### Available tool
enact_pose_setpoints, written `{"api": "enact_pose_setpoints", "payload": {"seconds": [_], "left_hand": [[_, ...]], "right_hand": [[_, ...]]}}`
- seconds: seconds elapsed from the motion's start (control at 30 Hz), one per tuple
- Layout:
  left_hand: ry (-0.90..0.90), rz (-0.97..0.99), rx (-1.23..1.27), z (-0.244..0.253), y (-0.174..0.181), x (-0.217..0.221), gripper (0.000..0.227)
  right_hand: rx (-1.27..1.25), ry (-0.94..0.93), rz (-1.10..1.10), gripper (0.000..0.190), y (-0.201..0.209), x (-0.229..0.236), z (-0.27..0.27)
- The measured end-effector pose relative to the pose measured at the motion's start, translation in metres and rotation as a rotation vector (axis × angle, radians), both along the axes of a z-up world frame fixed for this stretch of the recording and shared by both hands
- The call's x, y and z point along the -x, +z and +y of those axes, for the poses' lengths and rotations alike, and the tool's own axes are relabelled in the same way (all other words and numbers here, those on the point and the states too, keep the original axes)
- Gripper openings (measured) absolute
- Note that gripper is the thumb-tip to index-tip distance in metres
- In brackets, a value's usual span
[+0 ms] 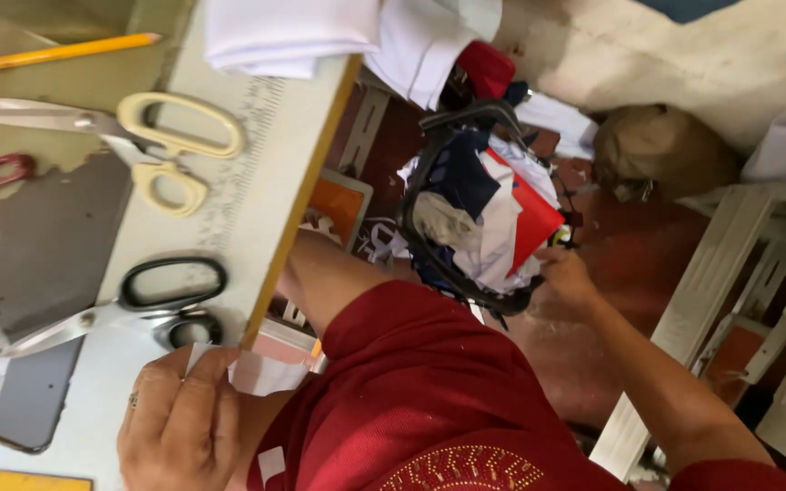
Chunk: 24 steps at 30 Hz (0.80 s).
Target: The person uses scissors to trim a small piece of white fabric and discards the scrap into a nearby basket. They then pick up a larger piece of white fabric, fold it, and trim the edges with scissors.
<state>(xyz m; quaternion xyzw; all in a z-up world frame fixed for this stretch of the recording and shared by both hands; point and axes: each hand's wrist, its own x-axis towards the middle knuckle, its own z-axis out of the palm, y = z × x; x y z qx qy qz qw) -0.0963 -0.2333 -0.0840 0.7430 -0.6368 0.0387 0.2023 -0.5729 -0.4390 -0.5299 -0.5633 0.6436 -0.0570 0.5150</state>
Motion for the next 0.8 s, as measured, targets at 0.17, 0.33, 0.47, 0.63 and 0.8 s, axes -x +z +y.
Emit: {"api": "enact_pose_setpoints", "payload": {"seconds": [0.17,0.33,0.47,0.63,0.8], "left_hand": [[-0.015,-0.013,-0.063,-0.014,0.003,0.012,0.018],[0.017,-0.052,-0.239,-0.016,0.019,0.027,0.017],[0.304,0.035,-0.247,-0.016,0.024,0.040,0.019],[0.312,-0.008,-0.255,-0.014,0.023,0.038,0.017],[0.257,0.014,-0.257,-0.018,0.024,0.032,0.018]], "right_hand": [[-0.392,-0.476,-0.270,0.052,-0.027,-0.048,-0.012],[-0.552,-0.426,-0.204,0.059,-0.015,-0.094,-0.025],[-0.553,-0.491,-0.266,0.061,-0.051,-0.096,-0.031],[-0.417,-0.652,-0.320,0.041,-0.061,-0.079,-0.050],[-0.239,-0.660,-0.266,0.013,-0.060,-0.045,-0.065]]}}
